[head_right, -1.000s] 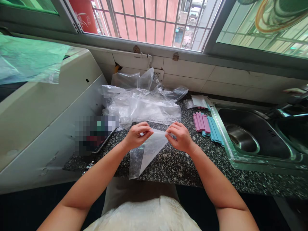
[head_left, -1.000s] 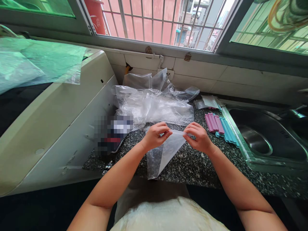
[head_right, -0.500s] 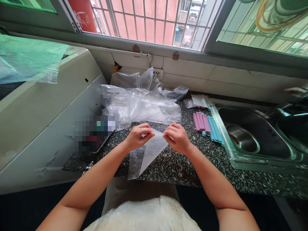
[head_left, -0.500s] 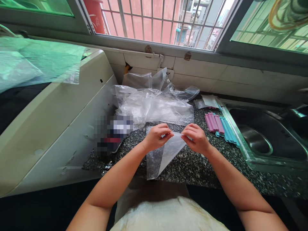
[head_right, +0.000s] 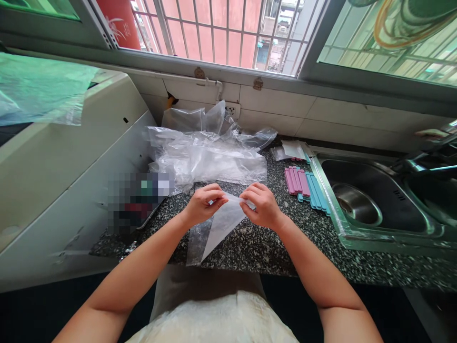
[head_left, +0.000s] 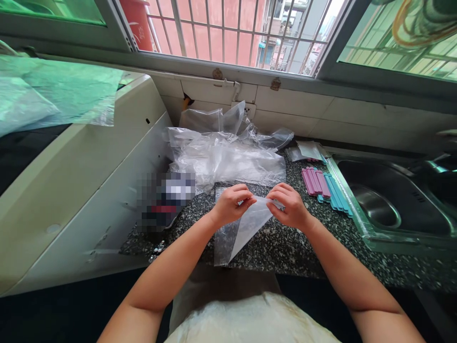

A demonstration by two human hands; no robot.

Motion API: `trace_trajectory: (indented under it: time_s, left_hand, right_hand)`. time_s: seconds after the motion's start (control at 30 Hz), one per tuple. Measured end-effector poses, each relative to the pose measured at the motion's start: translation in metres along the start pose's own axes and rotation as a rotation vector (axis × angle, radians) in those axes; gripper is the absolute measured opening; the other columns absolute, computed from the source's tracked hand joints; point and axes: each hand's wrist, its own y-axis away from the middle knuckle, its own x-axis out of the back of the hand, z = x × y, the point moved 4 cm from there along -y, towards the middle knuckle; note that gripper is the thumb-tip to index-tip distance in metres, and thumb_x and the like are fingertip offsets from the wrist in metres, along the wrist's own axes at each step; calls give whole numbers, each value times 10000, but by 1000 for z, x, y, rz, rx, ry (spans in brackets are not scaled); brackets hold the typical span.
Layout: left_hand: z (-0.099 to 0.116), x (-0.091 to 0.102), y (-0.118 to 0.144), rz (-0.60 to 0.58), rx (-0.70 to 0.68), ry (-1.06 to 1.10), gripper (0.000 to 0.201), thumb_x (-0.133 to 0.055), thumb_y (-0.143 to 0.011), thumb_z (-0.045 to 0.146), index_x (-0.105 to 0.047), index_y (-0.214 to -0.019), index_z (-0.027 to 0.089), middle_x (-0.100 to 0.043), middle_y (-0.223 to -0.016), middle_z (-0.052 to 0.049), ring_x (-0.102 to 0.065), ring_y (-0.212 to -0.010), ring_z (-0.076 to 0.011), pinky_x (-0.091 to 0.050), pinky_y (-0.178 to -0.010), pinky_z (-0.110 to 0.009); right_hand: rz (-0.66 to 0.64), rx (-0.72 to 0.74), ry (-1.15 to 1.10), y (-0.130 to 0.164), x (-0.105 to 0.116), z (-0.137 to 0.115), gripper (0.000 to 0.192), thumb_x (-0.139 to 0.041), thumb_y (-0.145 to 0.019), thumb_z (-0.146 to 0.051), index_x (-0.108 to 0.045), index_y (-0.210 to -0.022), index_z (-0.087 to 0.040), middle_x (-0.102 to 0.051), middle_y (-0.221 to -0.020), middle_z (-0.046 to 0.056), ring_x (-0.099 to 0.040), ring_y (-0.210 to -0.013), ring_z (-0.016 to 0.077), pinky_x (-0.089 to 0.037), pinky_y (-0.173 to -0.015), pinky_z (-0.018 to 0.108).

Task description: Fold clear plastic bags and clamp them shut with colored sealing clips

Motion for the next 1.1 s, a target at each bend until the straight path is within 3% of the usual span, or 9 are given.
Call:
trace_trajectory:
  time_s: [0.13,0.4,0.73,0.97,1.1]
  left_hand:
    - [1,-1,1,-1,-22,-31,197,-504,-842,223,-592,-685,142,-521,-611,-11,-447,-548,-84,-376,-492,-191]
    - [2,-7,2,-5,-53,-86,215,-492,-849,241,-596,-689,143,-530,-610,-18,-457,-565,-97,-389,-524,-208]
    - [-2,-7,3,-54,40,-68,203,-516,-829,289,-595,-710,145,-538,-663,-30,-480,-611,-111,-413,-561,-232]
    - [-2,-5,3,-62,19,-66,329,-562,-767,483,-610,-858,171,-529,-795,-49,-494,-753,-160,-454,-687,-316]
    - [1,-4,2,-86,39,-121,302,-583,-759,427,-613,-917,172,-537,-846,-59,-486,-806,-177,-440,-741,-344]
  right_hand:
    - [-2,11,-2,0,-1,-2,10,-561,-772,-193,-559,-762,-192,-617,-704,39,-517,-707,177,-431,-681,340]
    - [27,44,20,0,-5,-3,114,-537,-812,-186,-552,-699,-196,-616,-660,25,-510,-672,156,-424,-660,316]
    - [8,55,66,0,-4,-3,122,-512,-831,-196,-568,-723,-195,-622,-672,32,-516,-688,163,-426,-666,323]
    - [80,32,63,-3,9,-2,144,-502,-827,-186,-559,-697,-208,-595,-646,26,-510,-662,163,-445,-661,330]
    - [168,25,67,-4,23,-3,116,-524,-809,-168,-549,-707,-215,-588,-660,27,-504,-671,169,-450,-657,335]
